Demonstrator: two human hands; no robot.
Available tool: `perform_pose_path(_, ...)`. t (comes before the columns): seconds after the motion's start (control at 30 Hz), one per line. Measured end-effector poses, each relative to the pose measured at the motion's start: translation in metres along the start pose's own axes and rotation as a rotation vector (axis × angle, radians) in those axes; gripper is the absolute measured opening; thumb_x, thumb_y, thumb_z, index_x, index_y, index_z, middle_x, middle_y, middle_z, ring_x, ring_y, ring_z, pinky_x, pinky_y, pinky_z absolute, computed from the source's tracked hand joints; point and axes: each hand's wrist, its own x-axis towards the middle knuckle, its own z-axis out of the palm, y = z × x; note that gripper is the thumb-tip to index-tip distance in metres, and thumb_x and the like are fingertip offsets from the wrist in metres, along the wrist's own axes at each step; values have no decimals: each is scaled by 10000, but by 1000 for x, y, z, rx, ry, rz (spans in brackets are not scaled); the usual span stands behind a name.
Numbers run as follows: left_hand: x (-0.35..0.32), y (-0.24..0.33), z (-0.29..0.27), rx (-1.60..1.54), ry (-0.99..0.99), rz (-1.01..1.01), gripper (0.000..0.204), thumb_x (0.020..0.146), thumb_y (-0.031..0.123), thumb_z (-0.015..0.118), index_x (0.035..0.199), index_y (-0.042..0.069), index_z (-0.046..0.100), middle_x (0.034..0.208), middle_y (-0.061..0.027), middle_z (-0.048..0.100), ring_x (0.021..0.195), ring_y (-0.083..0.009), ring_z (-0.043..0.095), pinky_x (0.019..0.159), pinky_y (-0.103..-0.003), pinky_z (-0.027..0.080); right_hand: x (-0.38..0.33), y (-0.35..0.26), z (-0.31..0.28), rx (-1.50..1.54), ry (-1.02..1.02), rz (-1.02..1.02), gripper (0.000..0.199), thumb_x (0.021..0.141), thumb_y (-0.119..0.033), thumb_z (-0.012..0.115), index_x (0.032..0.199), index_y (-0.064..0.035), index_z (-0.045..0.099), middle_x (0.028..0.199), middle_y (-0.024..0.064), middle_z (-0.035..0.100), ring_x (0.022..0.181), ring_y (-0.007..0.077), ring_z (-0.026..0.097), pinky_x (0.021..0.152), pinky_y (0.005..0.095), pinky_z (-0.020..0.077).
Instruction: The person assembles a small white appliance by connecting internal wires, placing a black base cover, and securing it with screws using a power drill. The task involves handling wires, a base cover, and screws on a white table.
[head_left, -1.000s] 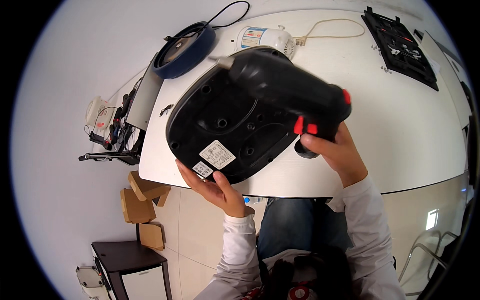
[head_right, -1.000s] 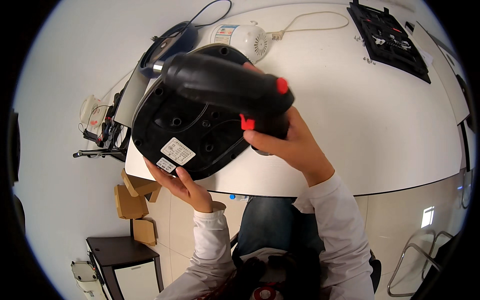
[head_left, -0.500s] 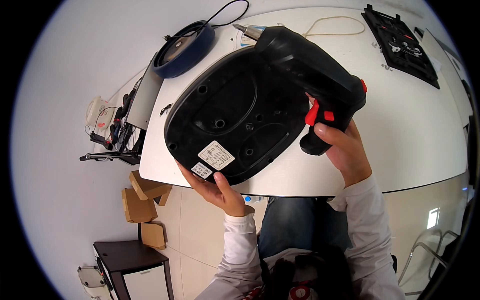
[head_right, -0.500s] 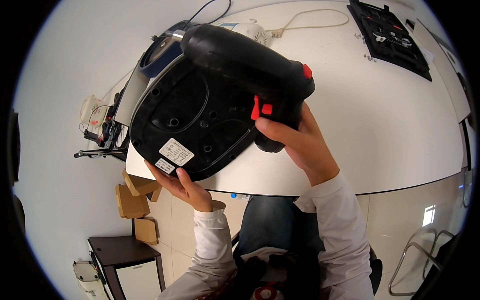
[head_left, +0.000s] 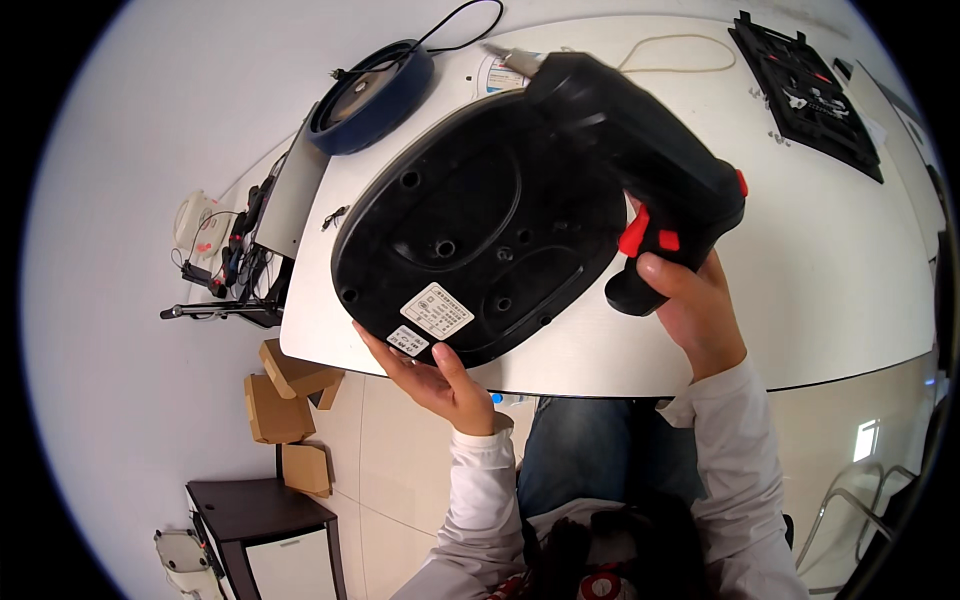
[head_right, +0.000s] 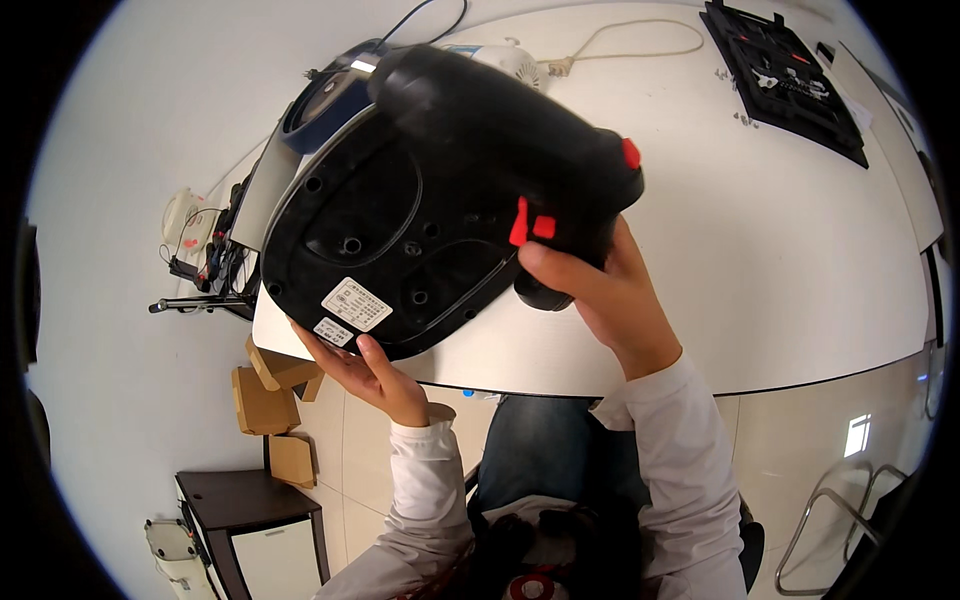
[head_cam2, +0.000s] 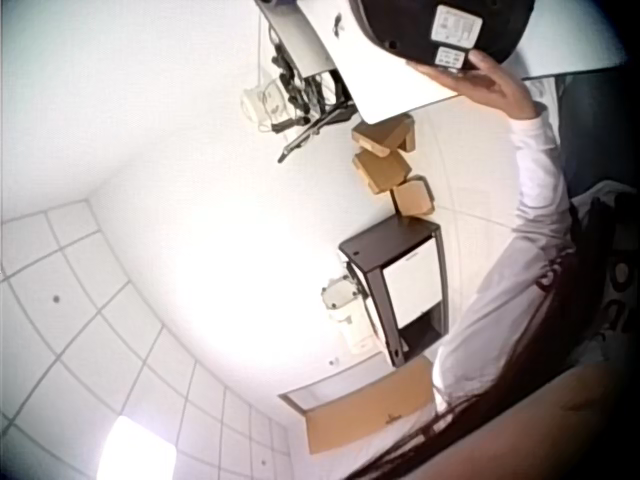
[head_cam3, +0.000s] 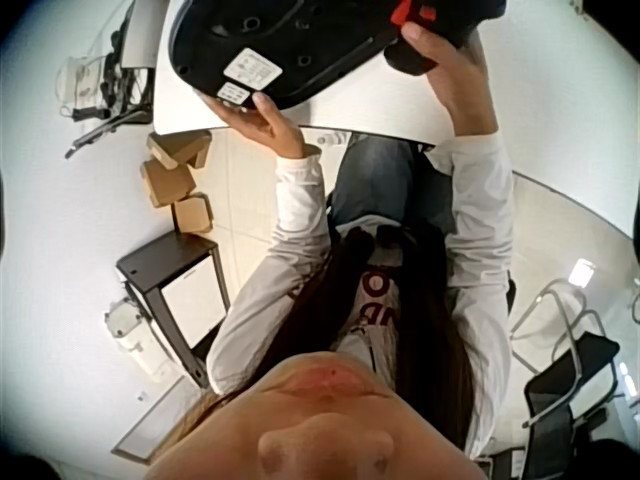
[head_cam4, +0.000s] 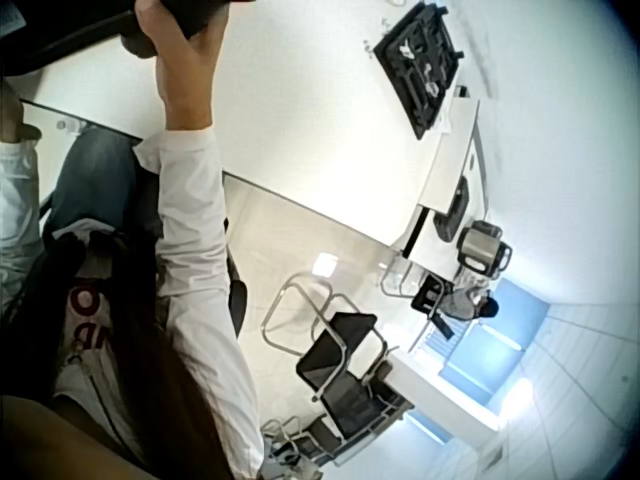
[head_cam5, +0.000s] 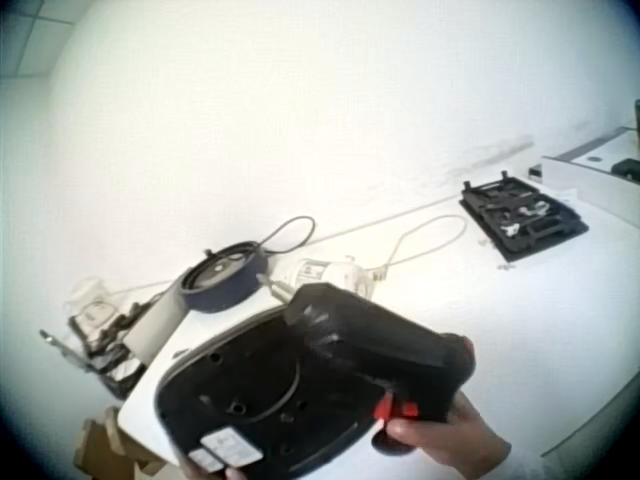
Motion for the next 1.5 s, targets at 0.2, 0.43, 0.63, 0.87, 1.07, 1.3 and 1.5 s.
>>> perform_pose_path(0.2, -2, -1, 0, 23, 39, -26, 720, 918, 271, 513, 1483, 23, 143, 1521, -191, 210, 1403, -314, 237, 1144, -415, 170, 6, -6, 3, 57, -1, -16, 693, 761, -84, 697, 1369, -16, 372, 1237, 74, 498, 1133, 188, 493, 987, 341, 395)
perform_pose_path(0.43, -3, -7, 0, 33, 21, 72, 656, 928, 207, 491, 1481, 40, 179, 1528, -164, 213, 1409, -293, 219, 1153, -413, 138, 6, -5, 2, 35, -9, -25, 676, 757, -79, 697, 1357, -21, 391, 1215, 71, 508, 1120, 185, 494, 974, 337, 392)
perform_pose_path(0.63, -3, -9, -2, 15, 20, 52, 672, 915, 181, 509, 1483, 42, 178, 1523, -165, 226, 1400, -288, 242, 1144, -410, 173, 5, 1, 1, -18, 24, -6, 635, 745, -92, 725, 1312, -33, 443, 1151, 57, 535, 1075, 172, 510, 942, 329, 404)
perform_pose_path(0.87, -3, -8, -3, -34, 1, 14, 728, 874, 130, 529, 1486, 18, 153, 1538, -189, 166, 1402, -298, 232, 1128, -400, 192, 5, -2, 7, -62, 51, -10, 599, 763, -98, 706, 1301, -32, 452, 1105, 45, 539, 1034, 157, 514, 908, 312, 410)
perform_pose_path(1.07, -2, -6, -4, -66, -16, -23, 736, 871, 135, 534, 1490, 26, 151, 1539, -188, 166, 1408, -304, 223, 1121, -407, 214, 9, 0, 3, 11, 9, -44, 585, 805, -90, 631, 1344, -25, 415, 1227, 85, 537, 1139, 182, 491, 989, 315, 368)
perform_pose_path(1.3, -3, -7, -4, -68, -25, -19, 743, 865, 149, 540, 1493, 43, 157, 1539, -189, 166, 1409, -316, 222, 1119, -414, 221, 14, -4, 11, -55, -49, -153, 613, 814, -185, 593, 1376, -46, 393, 1426, 170, 416, 1183, 131, 454, 832, 248, 391)
perform_pose_path(1.5, -4, -9, -5, -57, -21, -4, 743, 864, 140, 541, 1494, 52, 157, 1540, -189, 159, 1413, -321, 212, 1119, -420, 224, 15, -3, 8, -79, -85, -142, 637, 812, -196, 605, 1388, -45, 379, 1414, 162, 433, 1113, 106, 475, 818, 242, 395)
